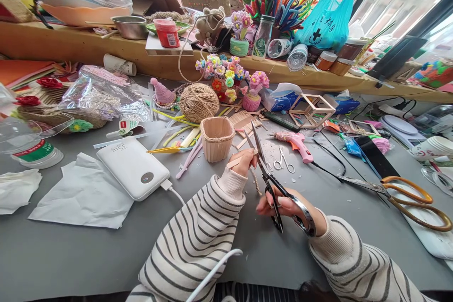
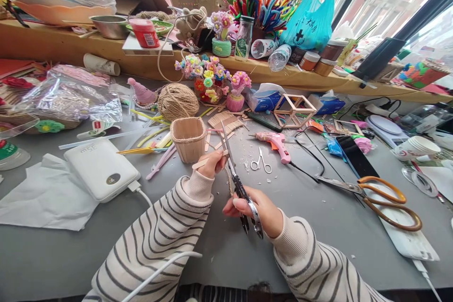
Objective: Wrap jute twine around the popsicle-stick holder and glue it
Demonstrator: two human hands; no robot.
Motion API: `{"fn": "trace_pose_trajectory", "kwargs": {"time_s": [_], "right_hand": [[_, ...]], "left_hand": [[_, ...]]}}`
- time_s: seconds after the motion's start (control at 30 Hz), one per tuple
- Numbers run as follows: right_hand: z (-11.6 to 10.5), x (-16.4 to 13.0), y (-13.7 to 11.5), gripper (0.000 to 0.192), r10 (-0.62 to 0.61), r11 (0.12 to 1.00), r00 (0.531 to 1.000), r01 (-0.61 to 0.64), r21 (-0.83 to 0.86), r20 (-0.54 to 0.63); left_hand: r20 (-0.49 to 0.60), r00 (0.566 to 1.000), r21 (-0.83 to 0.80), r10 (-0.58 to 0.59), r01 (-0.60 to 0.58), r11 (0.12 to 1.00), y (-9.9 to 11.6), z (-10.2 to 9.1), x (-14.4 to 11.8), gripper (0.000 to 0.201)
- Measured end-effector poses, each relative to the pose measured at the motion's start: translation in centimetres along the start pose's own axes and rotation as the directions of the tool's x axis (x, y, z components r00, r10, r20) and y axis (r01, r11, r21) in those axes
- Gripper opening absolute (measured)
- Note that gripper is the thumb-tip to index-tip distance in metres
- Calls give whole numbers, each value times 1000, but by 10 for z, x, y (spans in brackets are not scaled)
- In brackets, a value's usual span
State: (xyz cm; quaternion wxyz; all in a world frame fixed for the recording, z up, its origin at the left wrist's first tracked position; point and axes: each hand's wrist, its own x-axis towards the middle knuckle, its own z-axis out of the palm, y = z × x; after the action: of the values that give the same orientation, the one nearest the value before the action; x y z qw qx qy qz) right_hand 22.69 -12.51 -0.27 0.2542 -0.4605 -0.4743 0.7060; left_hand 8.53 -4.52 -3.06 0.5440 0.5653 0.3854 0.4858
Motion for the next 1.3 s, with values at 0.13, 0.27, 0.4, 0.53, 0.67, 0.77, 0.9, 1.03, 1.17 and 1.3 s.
{"fn": "trace_pose_trajectory", "kwargs": {"time_s": [0.13, 0.27, 0.4, 0.53, 0.67, 0.77, 0.9, 1.03, 1.17, 1.3], "right_hand": [[2, -3, 0, 60, 10, 1000, 1000, -10, -16, 9], [4, -6, -1, 60, -18, 999, 1000, 19, -43, 15], [6, -6, 0, 59, -38, 999, 999, 38, -37, 0], [6, -6, -1, 58, -25, 998, 1000, 26, -48, 10], [4, -5, -1, 56, -40, 997, 999, 41, -67, 3], [3, -4, 1, 55, -60, 994, 998, 60, -87, -2], [3, -4, 5, 52, -95, 988, 994, 88, -130, -47], [4, -4, 7, 46, -80, 991, 993, 70, -115, -82], [4, -7, 5, 43, -78, 985, 992, 62, -160, -96], [4, -7, 6, 42, -76, 984, 994, 62, -166, -77]], "left_hand": [[-33, 999, -26, -23, 22, 999, 5, 0, -1, 39], [-69, 997, -50, -39, 36, 998, 10, 0, -2, 39], [-61, 997, -64, -40, 37, 997, 9, 0, -1, 39], [-42, 998, -64, -44, 42, 997, 7, 0, -1, 40], [-27, 999, -61, -30, 29, 998, 6, 0, -2, 38], [-20, 1000, -53, -24, 23, 998, 5, 0, -3, 39], [-32, 999, -41, -17, 15, 999, 6, 0, -3, 41], [-41, 999, -33, -9, 8, 999, 7, -1, -2, 41], [-38, 999, -26, -2, 1, 1000, 7, -1, -3, 41], [-32, 999, -22, 2, -2, 1000, 6, -1, -3, 41]]}}
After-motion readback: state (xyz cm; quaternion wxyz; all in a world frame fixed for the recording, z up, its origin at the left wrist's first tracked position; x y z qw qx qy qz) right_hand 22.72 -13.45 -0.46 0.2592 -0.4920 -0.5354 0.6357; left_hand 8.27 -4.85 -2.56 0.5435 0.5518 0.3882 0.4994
